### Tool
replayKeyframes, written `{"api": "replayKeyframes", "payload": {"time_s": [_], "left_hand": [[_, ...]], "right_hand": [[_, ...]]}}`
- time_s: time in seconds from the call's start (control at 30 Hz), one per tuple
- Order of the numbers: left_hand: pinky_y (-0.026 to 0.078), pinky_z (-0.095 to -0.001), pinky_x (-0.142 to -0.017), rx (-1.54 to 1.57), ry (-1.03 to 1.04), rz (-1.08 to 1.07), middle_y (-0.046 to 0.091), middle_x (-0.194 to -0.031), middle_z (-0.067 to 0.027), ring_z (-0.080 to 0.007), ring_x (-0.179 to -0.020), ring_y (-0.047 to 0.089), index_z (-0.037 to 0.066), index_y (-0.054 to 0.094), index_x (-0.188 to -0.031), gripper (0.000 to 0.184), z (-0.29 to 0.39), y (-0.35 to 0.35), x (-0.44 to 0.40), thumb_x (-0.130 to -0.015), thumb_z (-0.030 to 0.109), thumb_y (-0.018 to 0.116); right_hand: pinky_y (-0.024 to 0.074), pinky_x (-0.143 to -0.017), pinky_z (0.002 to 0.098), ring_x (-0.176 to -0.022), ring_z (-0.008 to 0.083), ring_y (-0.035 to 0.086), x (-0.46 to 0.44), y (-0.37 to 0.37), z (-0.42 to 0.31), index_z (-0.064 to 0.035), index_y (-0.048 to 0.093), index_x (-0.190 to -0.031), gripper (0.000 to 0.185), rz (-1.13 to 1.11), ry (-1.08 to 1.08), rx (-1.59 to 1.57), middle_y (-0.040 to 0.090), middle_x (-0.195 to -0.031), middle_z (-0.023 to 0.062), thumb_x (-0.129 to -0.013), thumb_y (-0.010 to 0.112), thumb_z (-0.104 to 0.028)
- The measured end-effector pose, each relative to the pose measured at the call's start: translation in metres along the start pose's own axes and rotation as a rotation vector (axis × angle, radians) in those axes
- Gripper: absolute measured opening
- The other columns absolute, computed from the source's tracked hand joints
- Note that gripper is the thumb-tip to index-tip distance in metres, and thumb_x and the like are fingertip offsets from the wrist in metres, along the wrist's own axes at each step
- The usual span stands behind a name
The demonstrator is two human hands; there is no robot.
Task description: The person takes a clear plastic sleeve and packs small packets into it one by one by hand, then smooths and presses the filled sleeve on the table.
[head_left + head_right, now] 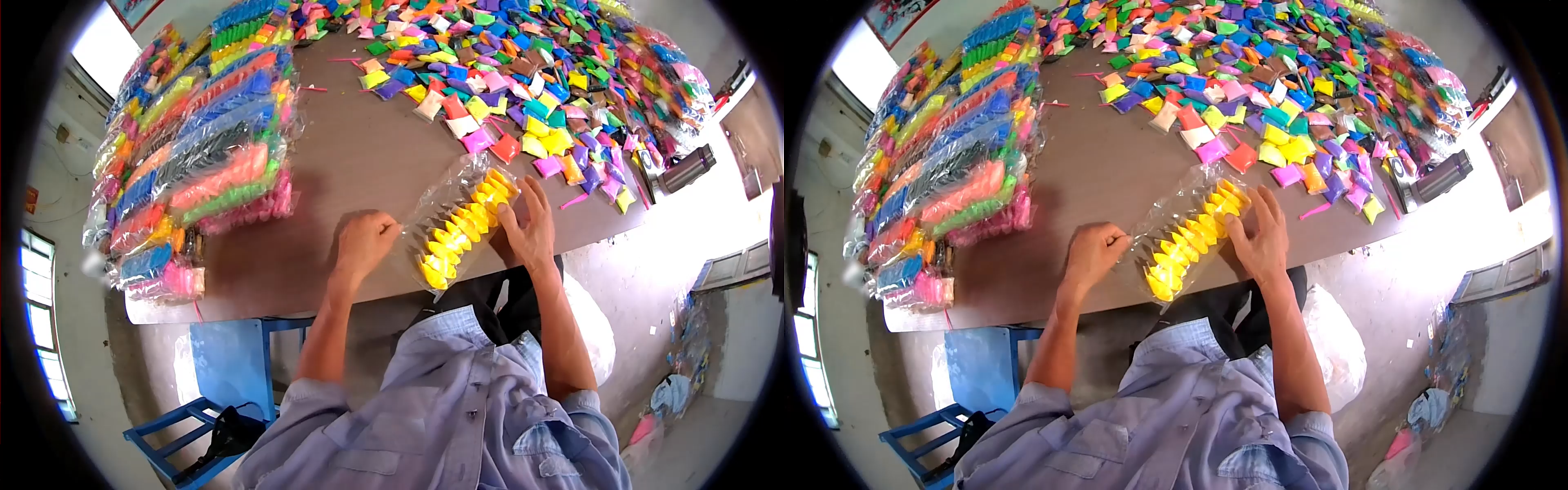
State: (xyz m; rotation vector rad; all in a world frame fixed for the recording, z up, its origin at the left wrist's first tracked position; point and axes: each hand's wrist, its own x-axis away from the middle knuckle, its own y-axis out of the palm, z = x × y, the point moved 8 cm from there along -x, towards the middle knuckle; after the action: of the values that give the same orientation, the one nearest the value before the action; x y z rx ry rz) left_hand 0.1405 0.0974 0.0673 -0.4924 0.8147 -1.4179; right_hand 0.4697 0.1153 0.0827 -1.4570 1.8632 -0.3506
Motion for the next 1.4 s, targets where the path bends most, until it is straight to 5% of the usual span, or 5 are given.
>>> {"api": "replayKeyframes", "payload": {"time_s": [0.23, 0.53, 0.83, 1.17, 1.4], "left_hand": [[0.056, -0.0375, -0.066, 0.045, -0.068, 0.003, 0.077, -0.083, -0.0152, -0.0259, -0.069, 0.073, 0.001, 0.079, -0.094, 0.019, -0.033, -0.019, -0.028, -0.090, 0.019, 0.083], [0.057, -0.0365, -0.069, 0.086, -0.200, -0.009, 0.079, -0.084, -0.0123, -0.0238, -0.070, 0.073, 0.004, 0.080, -0.098, 0.022, -0.054, -0.014, -0.027, -0.090, 0.024, 0.084], [0.057, -0.0386, -0.071, 0.135, -0.203, -0.008, 0.078, -0.084, -0.0124, -0.0270, -0.074, 0.074, 0.005, 0.081, -0.098, 0.023, -0.058, -0.014, -0.030, -0.093, 0.027, 0.081], [0.056, -0.0377, -0.068, 0.137, -0.172, 0.003, 0.078, -0.082, -0.0104, -0.0247, -0.071, 0.074, 0.005, 0.080, -0.097, 0.022, -0.059, -0.012, -0.031, -0.092, 0.027, 0.082], [0.056, -0.0360, -0.066, 0.128, -0.175, 0.066, 0.077, -0.079, -0.0098, -0.0222, -0.069, 0.073, 0.004, 0.079, -0.096, 0.022, -0.056, -0.013, -0.026, -0.093, 0.026, 0.082]], "right_hand": [[0.0475, -0.114, 0.0508, -0.137, 0.0392, 0.061, 0.005, 0.003, -0.069, -0.0080, 0.072, -0.135, 0.056, -0.181, -0.419, 0.140, 0.063, -0.151, 0.0164, -0.084, 0.081, -0.030], [0.0456, -0.116, 0.0522, -0.134, 0.0337, 0.064, 0.016, 0.086, -0.167, -0.0131, 0.067, -0.144, 0.084, -0.578, -0.832, 0.068, 0.066, -0.145, 0.0125, -0.074, 0.092, -0.052], [0.0508, -0.109, 0.0482, -0.121, 0.0300, 0.069, 0.025, 0.121, -0.144, -0.0122, 0.070, -0.137, 0.079, -0.845, -0.804, 0.068, 0.071, -0.135, 0.0081, -0.075, 0.090, -0.057], [0.0512, -0.103, 0.0425, -0.111, 0.0284, 0.071, 0.024, 0.112, -0.183, -0.0083, 0.069, -0.130, 0.076, -0.608, -0.956, -0.044, 0.074, -0.122, 0.0075, -0.071, 0.091, -0.050], [0.0514, -0.102, 0.0423, -0.110, 0.0292, 0.071, 0.041, 0.135, -0.170, -0.0078, 0.070, -0.122, 0.066, -0.851, -0.913, -0.055, 0.076, -0.115, 0.0095, -0.072, 0.091, -0.046]]}}
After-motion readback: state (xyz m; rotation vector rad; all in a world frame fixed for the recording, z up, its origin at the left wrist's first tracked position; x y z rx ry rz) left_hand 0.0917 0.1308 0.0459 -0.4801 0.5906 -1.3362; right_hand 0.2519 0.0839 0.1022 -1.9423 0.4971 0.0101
